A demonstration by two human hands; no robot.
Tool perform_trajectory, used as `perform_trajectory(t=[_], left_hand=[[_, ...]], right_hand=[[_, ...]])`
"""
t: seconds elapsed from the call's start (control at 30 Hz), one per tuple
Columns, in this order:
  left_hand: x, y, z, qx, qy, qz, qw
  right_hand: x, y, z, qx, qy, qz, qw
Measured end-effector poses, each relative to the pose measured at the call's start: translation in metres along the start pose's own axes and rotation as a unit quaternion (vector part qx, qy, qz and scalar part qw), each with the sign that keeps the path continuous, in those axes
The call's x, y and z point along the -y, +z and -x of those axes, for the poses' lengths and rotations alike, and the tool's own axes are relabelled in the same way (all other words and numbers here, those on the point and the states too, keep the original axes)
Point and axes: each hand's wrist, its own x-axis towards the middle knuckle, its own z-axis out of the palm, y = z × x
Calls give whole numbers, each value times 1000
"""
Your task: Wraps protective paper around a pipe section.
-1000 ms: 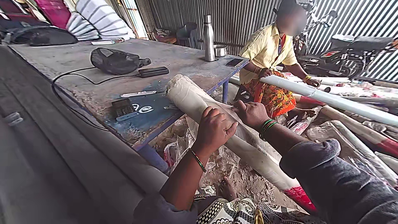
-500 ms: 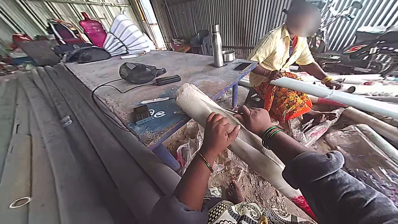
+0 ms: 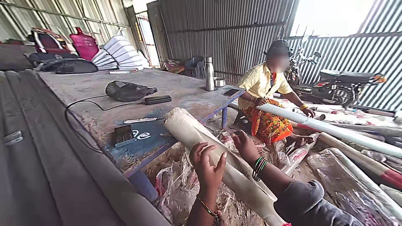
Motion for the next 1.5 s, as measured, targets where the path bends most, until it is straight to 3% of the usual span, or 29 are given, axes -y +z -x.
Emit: perform_trajectory(t=[0.2,0.4,1.5], left_hand=[[-2,0,10,-6,-53,-15,998],[-1,5,7,-20,-76,-53,995],[2,6,10,22,-61,-81,995]], right_hand=[[-3,11,8,11,10,-97,995],[-6,20,15,16,-18,-84,996],[-7,20,22,7,-41,-95,995]])
